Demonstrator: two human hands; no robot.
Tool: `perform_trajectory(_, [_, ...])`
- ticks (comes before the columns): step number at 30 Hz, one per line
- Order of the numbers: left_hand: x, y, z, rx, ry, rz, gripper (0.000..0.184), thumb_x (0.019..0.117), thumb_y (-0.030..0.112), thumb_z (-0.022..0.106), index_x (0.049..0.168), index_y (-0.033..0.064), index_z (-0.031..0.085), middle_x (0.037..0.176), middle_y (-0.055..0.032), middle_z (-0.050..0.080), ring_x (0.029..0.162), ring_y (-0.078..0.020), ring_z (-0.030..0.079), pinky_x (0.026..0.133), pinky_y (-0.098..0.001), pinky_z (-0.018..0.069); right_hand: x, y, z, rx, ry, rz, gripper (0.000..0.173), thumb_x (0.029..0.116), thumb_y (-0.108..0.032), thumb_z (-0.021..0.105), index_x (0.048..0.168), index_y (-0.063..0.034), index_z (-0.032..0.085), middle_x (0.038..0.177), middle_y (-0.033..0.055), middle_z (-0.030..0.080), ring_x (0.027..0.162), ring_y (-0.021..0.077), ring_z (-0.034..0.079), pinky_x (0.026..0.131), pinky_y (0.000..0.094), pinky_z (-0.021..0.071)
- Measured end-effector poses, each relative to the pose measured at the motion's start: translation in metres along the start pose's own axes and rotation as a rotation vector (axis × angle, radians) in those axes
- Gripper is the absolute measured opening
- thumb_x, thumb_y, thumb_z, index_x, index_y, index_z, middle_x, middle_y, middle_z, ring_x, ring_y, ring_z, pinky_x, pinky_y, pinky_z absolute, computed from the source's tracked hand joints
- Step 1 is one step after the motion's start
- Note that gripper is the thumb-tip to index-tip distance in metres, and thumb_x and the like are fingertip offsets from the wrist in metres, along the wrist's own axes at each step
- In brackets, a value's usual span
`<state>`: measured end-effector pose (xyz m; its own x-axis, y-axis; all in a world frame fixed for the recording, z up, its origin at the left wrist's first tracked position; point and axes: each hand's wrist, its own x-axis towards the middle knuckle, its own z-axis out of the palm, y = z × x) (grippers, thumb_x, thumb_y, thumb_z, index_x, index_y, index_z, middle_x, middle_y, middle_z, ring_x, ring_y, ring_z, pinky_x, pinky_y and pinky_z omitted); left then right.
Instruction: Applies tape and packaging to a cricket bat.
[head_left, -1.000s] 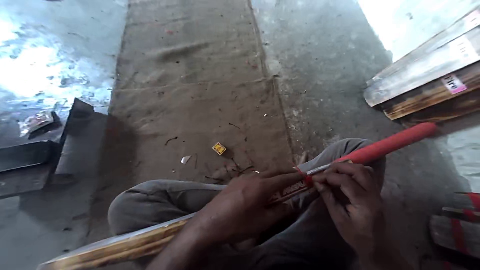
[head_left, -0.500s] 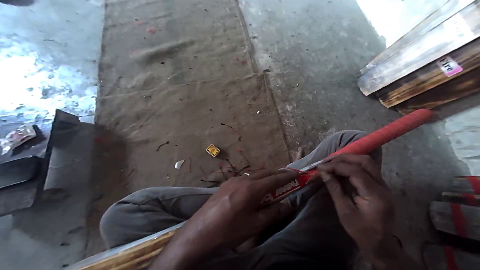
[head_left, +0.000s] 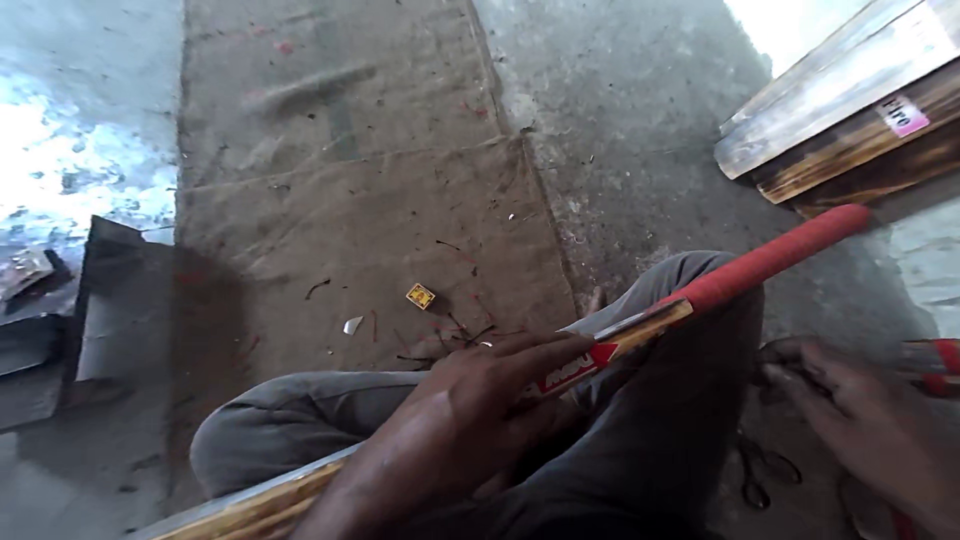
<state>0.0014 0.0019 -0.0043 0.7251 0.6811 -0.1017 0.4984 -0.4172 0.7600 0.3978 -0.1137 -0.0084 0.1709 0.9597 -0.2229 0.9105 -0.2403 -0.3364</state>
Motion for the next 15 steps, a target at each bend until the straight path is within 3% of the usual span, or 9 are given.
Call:
perform_trajectory(3, [0.001, 0.001, -0.001, -0.008, -0.014, -0.005, 0.051, 0.0981, 0.041, 0.064, 0.147, 0.0456, 0.051, 0.144, 0.0202, 0.056, 0.113, 0.0005, 0.063, 0.089, -0.036, 0.0602, 0.007, -0.038, 0.011, -0.199, 0.183, -0.167, 0.026, 0.0992, -0.025, 0.055, 0.113, -0.0099, 0.071, 0.107, 0.0104, 0.069, 0.091, 0.0317, 0.07, 0.071, 0.0575, 0.057])
perform_trajectory(5, [0.0, 0.001, -0.001, -0.016, -0.015, -0.015, 0.051, 0.0982, 0.042, 0.064, 0.147, 0.0463, 0.051, 0.14, 0.0191, 0.059, 0.108, 0.0003, 0.065, 0.085, -0.035, 0.061, 0.01, -0.066, 0.029, -0.273, 0.15, -0.296, 0.019, 0.0906, -0.01, 0.064, 0.107, -0.006, 0.072, 0.113, 0.0177, 0.067, 0.102, 0.0413, 0.067, 0.075, 0.0625, 0.0557])
perform_trajectory(6, [0.0, 0.001, -0.001, -0.016, -0.014, -0.014, 0.051, 0.0983, 0.042, 0.063, 0.148, 0.0464, 0.051, 0.139, 0.0189, 0.059, 0.106, 0.0004, 0.065, 0.084, -0.0346, 0.0612, 0.009, -0.08, 0.04, -0.249, 0.133, -0.389, 0.014, 0.0873, -0.008, 0.067, 0.1, -0.0086, 0.073, 0.107, 0.0163, 0.068, 0.1, 0.0399, 0.067, 0.073, 0.0602, 0.0561])
perform_trajectory(8, [0.0, 0.0, -0.001, -0.019, -0.012, -0.011, 0.051, 0.0981, 0.042, 0.064, 0.147, 0.0456, 0.051, 0.139, 0.0187, 0.059, 0.107, 0.0003, 0.065, 0.086, -0.0346, 0.0607, 0.004, -0.107, 0.062, -0.047, 0.131, -0.548, 0.014, 0.0985, -0.026, 0.062, 0.102, -0.0221, 0.075, 0.101, 0.0001, 0.071, 0.098, 0.0211, 0.069, 0.079, 0.0443, 0.0585])
perform_trajectory(9, [0.0, 0.0, -0.002, -0.022, -0.01, -0.008, 0.051, 0.0979, 0.042, 0.064, 0.147, 0.0448, 0.052, 0.139, 0.019, 0.059, 0.109, 0.0007, 0.064, 0.086, -0.0341, 0.0607, 0.002, -0.12, 0.069, 0.131, 0.164, -0.587, 0.016, 0.1015, -0.03, 0.061, 0.105, -0.0243, 0.075, 0.102, -0.0038, 0.07, 0.099, 0.0152, 0.066, 0.083, 0.0382, 0.0572])
perform_trajectory(12, [-0.001, 0.0, -0.004, -0.051, -0.043, -0.013, 0.056, 0.0958, 0.043, 0.067, 0.149, 0.0439, 0.049, 0.139, 0.0187, 0.059, 0.109, 0.0008, 0.063, 0.087, -0.0358, 0.0602, 0.002, -0.143, 0.072, 0.4, 0.409, -0.573, 0.012, 0.0992, -0.029, 0.067, 0.109, -0.0249, 0.074, 0.112, -0.0062, 0.067, 0.113, 0.0118, 0.061, 0.097, 0.0353, 0.0528])
perform_trajectory(15, [0.0, -0.001, -0.006, -0.083, -0.073, -0.035, 0.061, 0.0927, 0.057, 0.066, 0.15, 0.0454, 0.047, 0.14, 0.0194, 0.058, 0.105, 0.0009, 0.064, 0.082, -0.0371, 0.0608, 0.016, -0.143, 0.072, 0.376, 0.535, -0.503, 0.013, 0.0966, -0.027, 0.07, 0.109, -0.0237, 0.074, 0.117, -0.0042, 0.062, 0.114, 0.0124, 0.057, 0.096, 0.0341, 0.0501])
